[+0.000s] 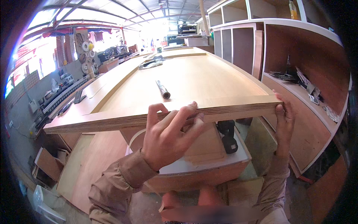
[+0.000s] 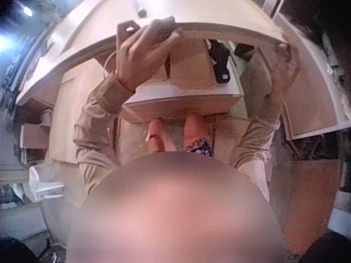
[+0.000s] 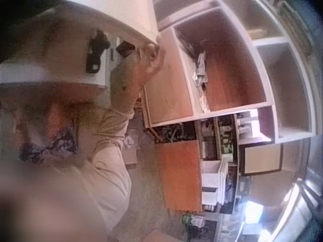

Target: The person assembles a wooden furniture piece by applying adhesive to a thin strip, cutting it with scissors, and fitting it onto the edge of a wooden panel. They then inspect and adjust the fit of the strip along the panel's edge.

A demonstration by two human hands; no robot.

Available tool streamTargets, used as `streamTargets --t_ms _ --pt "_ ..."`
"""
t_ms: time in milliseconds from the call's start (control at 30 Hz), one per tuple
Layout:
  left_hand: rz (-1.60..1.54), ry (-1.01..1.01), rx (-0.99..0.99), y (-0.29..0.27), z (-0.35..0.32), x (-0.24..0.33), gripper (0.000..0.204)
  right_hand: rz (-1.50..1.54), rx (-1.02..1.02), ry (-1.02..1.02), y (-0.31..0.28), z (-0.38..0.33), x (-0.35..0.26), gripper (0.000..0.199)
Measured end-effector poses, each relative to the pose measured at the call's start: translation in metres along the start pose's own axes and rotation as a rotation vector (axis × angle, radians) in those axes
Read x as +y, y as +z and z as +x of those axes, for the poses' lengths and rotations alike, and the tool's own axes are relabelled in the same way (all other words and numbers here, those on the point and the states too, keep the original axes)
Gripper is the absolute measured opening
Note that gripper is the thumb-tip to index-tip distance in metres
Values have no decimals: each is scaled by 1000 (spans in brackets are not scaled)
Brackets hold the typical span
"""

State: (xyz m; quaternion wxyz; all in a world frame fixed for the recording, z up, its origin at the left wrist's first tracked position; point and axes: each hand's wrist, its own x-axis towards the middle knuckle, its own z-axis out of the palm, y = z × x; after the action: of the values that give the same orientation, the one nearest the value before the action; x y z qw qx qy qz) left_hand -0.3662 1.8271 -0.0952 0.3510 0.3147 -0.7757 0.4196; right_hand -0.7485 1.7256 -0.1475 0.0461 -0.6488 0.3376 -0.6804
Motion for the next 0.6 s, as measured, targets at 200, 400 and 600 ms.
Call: streamTargets --t_ms 200,400,600 --pt "-50 -30 -43 -10 5 3 16 0 -24 -36 -9 2 9 47" --pt "-7 -243 -35 -30 -4 10 34 -14 -60 -109 -14 3 16 40" --pt "44 -451 6 -41 -26 0 34 -228 46 -53 -5 4 -14 30"
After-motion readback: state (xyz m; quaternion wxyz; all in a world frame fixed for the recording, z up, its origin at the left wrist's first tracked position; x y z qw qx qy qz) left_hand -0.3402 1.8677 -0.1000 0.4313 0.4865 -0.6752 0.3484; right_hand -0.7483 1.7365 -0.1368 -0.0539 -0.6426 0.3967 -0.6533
